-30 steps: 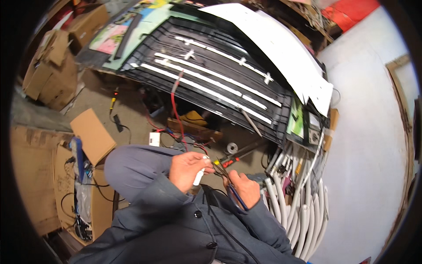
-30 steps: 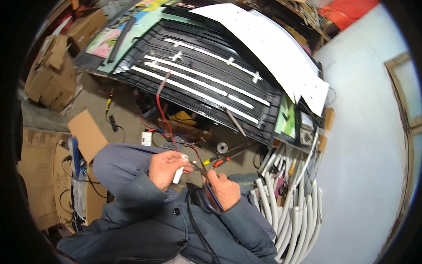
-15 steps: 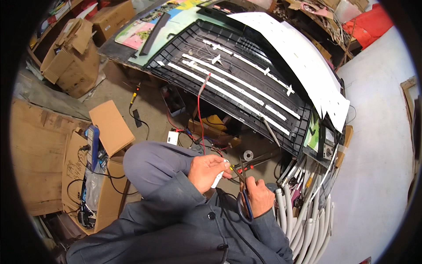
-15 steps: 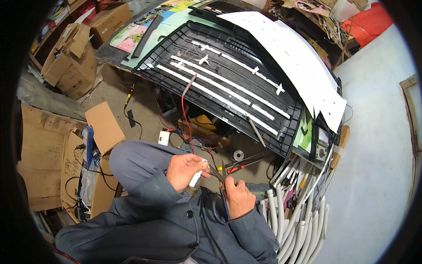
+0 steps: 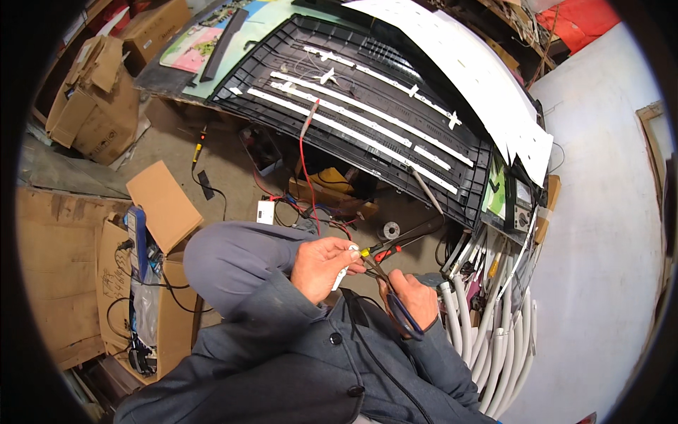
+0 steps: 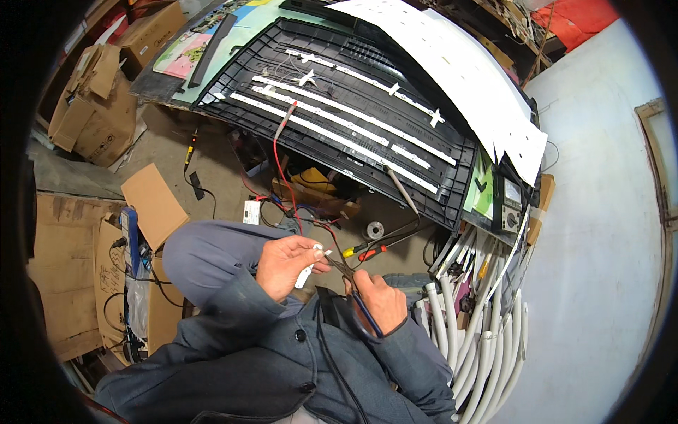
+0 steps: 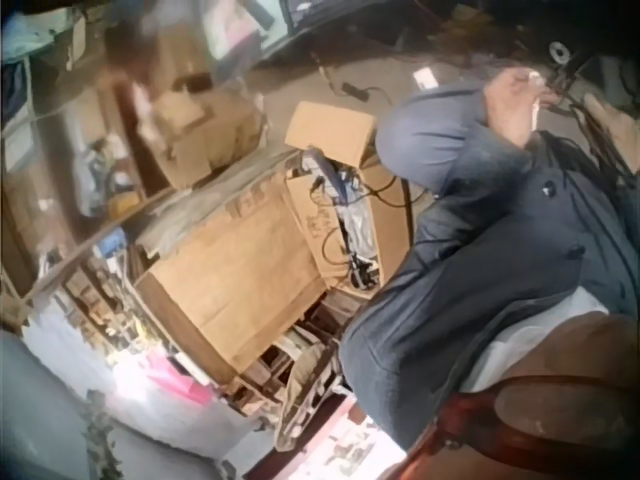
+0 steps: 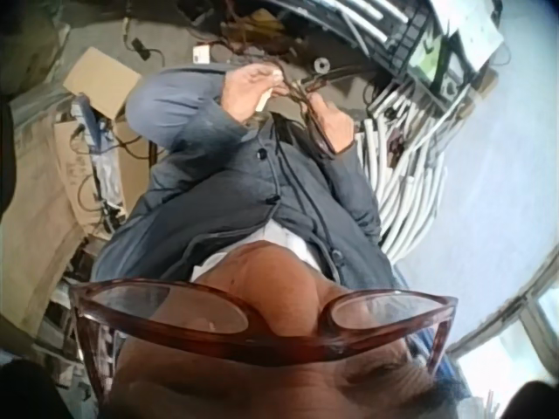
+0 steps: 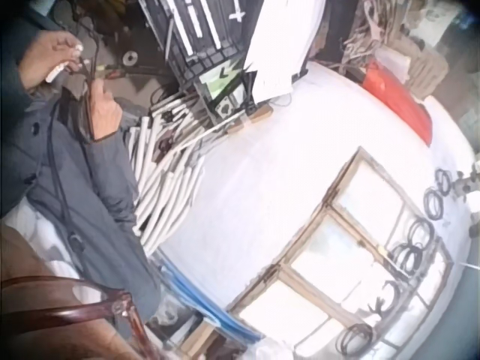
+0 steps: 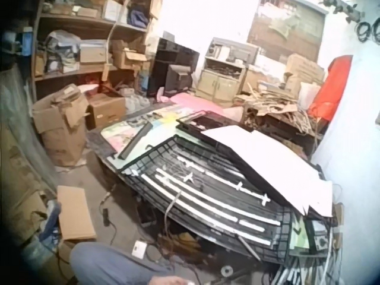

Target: The person is assembling an electronic device by cutting white plastic strips, stripping wires, and connecting them to a circuit board. They use scissors and a wire stripper to prepare components and attach them to the board.

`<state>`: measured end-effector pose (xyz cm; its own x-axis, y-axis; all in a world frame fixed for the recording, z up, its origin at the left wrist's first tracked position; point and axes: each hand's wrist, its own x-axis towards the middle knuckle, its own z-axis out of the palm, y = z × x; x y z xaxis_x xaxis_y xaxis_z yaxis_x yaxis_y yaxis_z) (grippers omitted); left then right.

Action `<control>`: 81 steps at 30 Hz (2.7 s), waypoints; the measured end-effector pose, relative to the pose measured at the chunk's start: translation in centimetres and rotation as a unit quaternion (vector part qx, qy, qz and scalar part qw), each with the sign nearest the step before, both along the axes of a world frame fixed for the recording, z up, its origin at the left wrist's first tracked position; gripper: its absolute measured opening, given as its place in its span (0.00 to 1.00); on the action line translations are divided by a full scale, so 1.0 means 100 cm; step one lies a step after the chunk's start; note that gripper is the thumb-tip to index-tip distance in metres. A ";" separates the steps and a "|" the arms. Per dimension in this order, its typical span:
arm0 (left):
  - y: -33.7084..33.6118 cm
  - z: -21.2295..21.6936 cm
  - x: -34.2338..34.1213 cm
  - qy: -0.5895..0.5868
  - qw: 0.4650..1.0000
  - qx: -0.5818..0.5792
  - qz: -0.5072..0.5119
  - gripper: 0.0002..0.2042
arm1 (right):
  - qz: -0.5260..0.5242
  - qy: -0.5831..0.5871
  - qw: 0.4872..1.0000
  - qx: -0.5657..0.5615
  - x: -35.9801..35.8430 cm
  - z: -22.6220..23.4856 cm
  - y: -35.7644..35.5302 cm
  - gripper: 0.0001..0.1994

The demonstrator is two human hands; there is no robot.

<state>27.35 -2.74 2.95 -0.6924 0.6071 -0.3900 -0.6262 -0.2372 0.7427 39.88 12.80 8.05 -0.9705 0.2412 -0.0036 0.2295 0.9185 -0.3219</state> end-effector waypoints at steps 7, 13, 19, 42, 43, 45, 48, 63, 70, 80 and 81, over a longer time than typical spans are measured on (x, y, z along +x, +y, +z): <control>-0.001 0.005 -0.002 0.011 1.000 -0.016 0.008 0.09 | -0.008 -0.019 0.999 0.036 0.006 -0.002 -0.002 0.07; 0.001 0.012 -0.003 0.012 0.999 -0.044 0.003 0.09 | -0.012 -0.010 0.999 0.051 0.004 -0.001 -0.001 0.07; 0.002 0.005 -0.001 0.011 0.999 -0.027 0.015 0.07 | -0.008 -0.016 1.000 0.010 0.005 -0.008 0.002 0.08; 0.003 0.005 -0.002 -0.010 0.999 -0.037 0.003 0.10 | -0.010 0.021 0.999 0.038 0.002 -0.009 0.000 0.07; 0.001 0.006 -0.002 -0.013 0.999 -0.039 0.003 0.10 | -0.009 0.030 0.999 0.041 0.000 -0.010 0.000 0.08; 0.003 0.004 -0.003 -0.013 1.000 -0.028 0.000 0.11 | -0.017 0.038 0.998 0.051 -0.001 -0.011 0.000 0.10; 0.005 0.000 -0.003 -0.022 1.000 -0.012 0.007 0.11 | -0.009 0.028 0.999 0.029 -0.004 -0.010 0.004 0.11; 0.003 0.003 -0.001 -0.019 1.000 -0.001 0.012 0.09 | 0.005 0.029 0.997 0.066 0.000 -0.006 0.004 0.12; 0.004 0.006 -0.004 -0.020 0.999 -0.026 -0.002 0.10 | -0.001 0.014 0.999 0.030 0.004 -0.007 0.007 0.08; 0.003 -0.004 -0.001 0.010 1.000 -0.001 0.004 0.09 | 0.002 0.019 1.000 -0.018 0.000 -0.004 0.011 0.14; 0.003 -0.004 -0.001 0.011 1.000 -0.001 0.004 0.09 | 0.003 0.017 1.000 -0.012 0.000 -0.002 0.010 0.13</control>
<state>27.28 -2.40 2.55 -0.7054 0.6009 -0.3760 -0.6085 -0.2413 0.7560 39.88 13.78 7.83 -0.9714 0.2365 0.0230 0.2137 0.9119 -0.3503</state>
